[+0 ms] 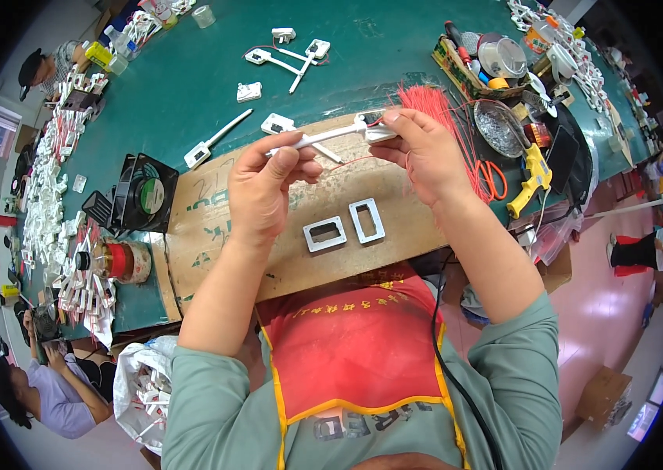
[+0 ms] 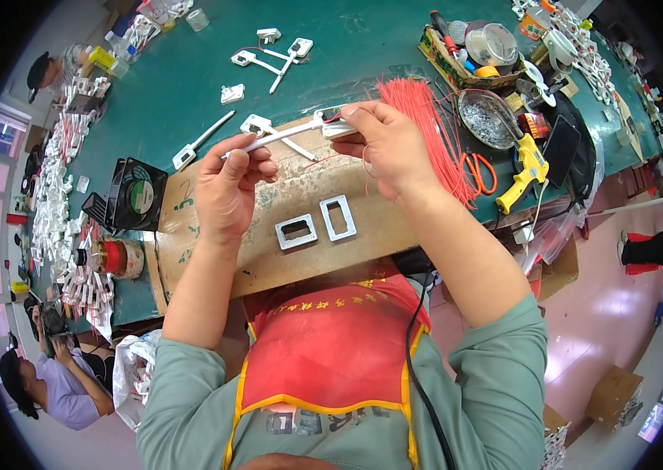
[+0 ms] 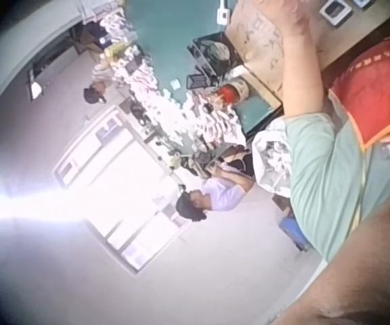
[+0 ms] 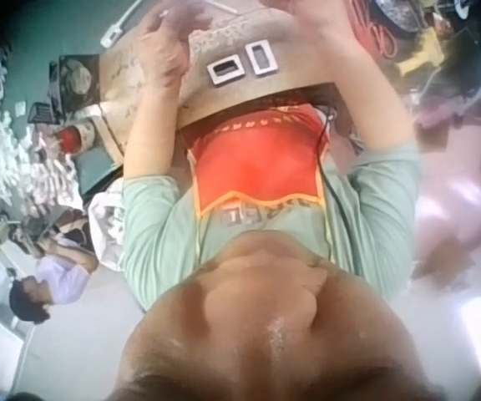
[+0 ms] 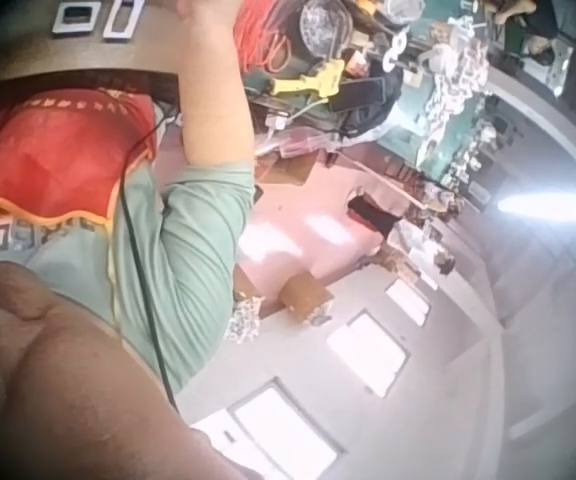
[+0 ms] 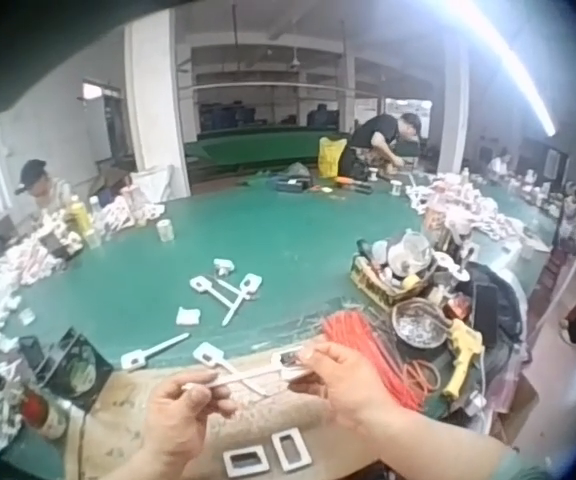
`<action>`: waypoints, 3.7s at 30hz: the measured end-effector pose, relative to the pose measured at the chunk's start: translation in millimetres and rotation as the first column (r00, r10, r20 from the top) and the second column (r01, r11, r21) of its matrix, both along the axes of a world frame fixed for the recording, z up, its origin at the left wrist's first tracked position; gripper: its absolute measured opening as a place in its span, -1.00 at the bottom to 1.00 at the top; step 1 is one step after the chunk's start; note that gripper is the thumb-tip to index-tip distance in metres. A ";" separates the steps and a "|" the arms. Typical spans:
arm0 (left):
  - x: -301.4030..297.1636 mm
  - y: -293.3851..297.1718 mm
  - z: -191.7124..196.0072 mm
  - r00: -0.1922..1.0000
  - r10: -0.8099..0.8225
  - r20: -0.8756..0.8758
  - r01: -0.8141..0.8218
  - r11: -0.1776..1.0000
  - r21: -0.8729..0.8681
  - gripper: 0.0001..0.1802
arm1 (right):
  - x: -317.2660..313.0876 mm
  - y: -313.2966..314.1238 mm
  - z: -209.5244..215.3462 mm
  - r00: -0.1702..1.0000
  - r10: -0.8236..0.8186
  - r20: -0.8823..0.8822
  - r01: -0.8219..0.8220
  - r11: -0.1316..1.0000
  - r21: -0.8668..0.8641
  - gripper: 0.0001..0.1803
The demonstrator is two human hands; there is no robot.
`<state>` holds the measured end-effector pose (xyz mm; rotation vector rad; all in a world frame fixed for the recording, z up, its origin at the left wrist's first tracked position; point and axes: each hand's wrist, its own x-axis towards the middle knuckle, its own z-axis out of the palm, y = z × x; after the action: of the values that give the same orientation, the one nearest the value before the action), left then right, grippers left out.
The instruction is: Manual assembly of lighting fixture components by threading wires through plastic housings.
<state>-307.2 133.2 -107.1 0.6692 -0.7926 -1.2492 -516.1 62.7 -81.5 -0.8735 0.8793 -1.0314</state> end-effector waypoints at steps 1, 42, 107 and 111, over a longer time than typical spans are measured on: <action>1.8 -0.6 0.0 1.000 -0.017 0.006 0.017 1.000 -0.015 -0.73 | 0.2 1.2 1.3 1.000 -0.004 -0.001 0.004 1.000 0.011 -0.79; -3.0 -10.0 -5.0 0.992 0.001 0.127 -0.004 1.000 0.025 -0.80 | 7.5 6.1 -1.6 0.660 0.234 -0.714 -0.385 0.921 -0.054 -0.75; 5.6 -10.3 -12.1 1.000 0.009 0.011 -0.010 0.991 0.132 -0.48 | 26.0 17.2 -8.3 0.557 -0.511 -0.655 -0.656 0.214 -0.724 -0.94; 3.4 -10.2 -13.6 0.999 -0.014 0.036 0.009 0.990 0.141 -0.48 | 26.7 16.3 -10.3 0.521 -0.545 -0.657 -0.686 0.190 -0.702 -0.93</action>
<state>-303.9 123.0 -120.6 0.8054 -0.7441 -1.3149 -489.4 78.9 -91.8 -2.8855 0.8040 -0.9264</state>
